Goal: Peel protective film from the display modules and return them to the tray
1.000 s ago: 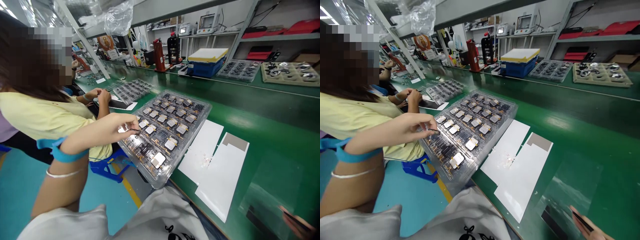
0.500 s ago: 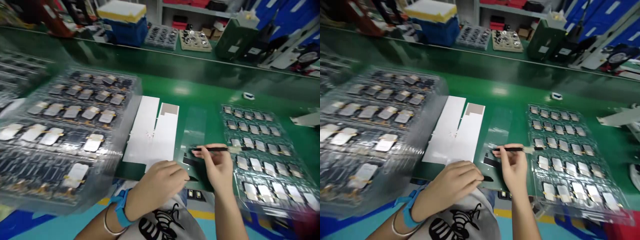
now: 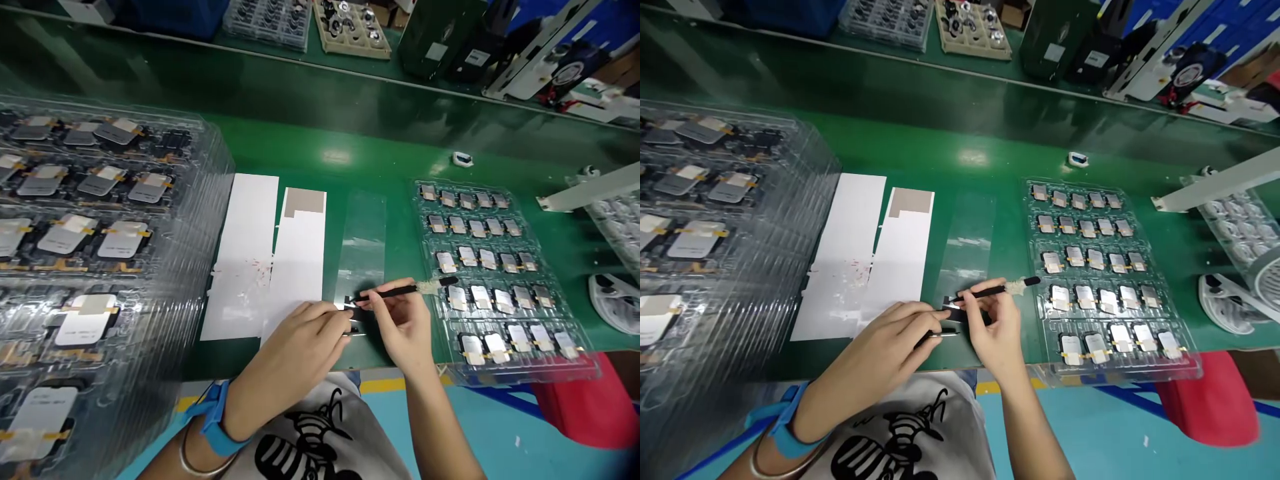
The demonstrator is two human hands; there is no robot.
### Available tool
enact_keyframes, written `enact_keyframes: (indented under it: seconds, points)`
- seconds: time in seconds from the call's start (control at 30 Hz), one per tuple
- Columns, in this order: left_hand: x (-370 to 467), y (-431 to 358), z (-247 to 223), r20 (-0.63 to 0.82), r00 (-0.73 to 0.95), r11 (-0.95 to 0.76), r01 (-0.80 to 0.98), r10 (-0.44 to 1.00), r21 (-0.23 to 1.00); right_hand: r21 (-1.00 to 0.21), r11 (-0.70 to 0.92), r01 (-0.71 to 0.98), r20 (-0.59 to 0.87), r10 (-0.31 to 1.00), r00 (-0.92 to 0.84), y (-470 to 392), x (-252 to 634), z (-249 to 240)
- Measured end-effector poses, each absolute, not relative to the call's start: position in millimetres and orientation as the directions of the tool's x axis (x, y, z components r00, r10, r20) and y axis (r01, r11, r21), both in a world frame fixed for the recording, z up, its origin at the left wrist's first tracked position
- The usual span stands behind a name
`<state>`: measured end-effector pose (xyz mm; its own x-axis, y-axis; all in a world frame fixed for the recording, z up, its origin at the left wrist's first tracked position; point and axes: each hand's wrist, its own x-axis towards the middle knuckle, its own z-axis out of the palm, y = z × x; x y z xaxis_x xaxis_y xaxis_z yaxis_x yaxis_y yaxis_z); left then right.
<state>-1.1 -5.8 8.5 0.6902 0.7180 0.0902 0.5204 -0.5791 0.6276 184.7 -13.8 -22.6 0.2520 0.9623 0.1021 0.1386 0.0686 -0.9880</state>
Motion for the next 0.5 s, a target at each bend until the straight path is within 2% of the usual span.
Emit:
enact_keyframes:
  seconds: [0.33,0.5]
  points:
    - [-0.2,-4.9,10.0,0.075,0.680,-0.558,0.528,0.730,0.640,-0.992,0.034,0.123,0.066,0.961,0.267,-14.0,182.2,-21.3]
    - [-0.8,-6.1,4.6,0.081,0.622,-0.481,0.510,0.779,0.713,-0.997,0.044,0.058,0.060,0.949,0.311,-11.6,188.7,-16.7]
